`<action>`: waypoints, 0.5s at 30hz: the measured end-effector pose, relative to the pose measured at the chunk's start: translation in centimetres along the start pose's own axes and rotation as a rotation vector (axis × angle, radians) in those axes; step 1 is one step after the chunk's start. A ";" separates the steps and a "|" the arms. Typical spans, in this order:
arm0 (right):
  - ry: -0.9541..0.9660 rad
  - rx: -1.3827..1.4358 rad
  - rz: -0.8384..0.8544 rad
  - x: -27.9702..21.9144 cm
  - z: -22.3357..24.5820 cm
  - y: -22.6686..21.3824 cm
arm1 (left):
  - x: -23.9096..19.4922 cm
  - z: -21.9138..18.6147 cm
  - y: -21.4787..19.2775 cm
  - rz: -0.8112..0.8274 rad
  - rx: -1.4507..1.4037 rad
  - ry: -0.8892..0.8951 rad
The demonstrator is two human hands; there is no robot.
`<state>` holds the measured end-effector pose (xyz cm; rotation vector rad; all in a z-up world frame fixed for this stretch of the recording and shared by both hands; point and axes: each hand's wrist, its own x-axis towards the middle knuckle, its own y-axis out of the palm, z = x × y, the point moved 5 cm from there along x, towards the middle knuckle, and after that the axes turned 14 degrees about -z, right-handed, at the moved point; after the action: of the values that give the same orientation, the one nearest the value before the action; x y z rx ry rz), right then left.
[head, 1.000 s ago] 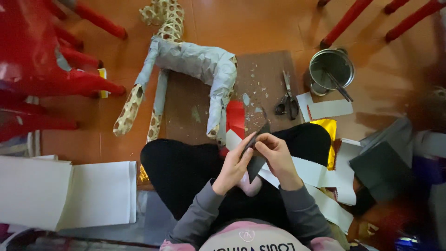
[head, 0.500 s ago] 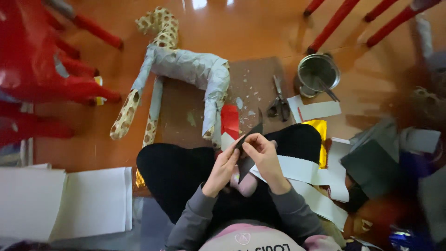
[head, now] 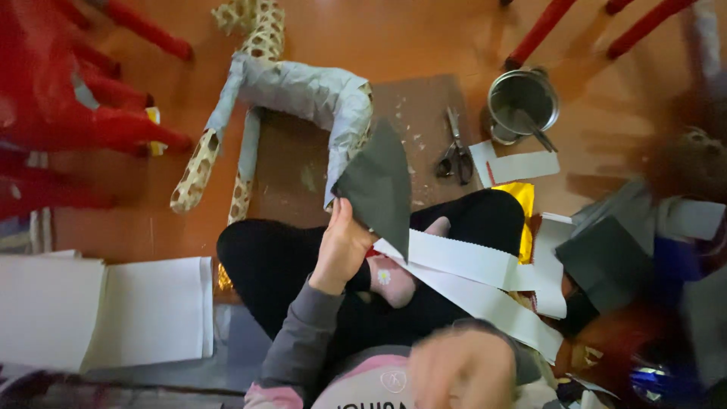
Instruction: Cutting paper strips and applying them to a giraffe model for decoration
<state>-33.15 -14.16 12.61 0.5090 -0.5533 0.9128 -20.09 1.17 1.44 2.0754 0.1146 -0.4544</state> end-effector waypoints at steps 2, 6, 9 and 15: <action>-0.021 -0.231 -0.536 2.2 -0.4 -2.9 | 0.2 0.3 -0.9 0.065 -0.044 0.031; 0.220 -1.257 -0.751 2.9 -6.0 -7.4 | 0.7 0.0 -0.7 -0.156 0.854 0.495; 0.161 -1.463 -0.779 2.4 -7.4 -7.8 | 1.5 1.0 0.5 -0.169 0.154 0.107; 0.045 -1.654 -0.834 1.9 -6.6 -12.9 | 7.3 3.1 3.2 -0.064 -0.039 0.006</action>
<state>-19.91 -15.54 6.58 -0.7699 -0.7664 -0.4705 -13.32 -3.89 -0.08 2.0398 0.1922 -0.4817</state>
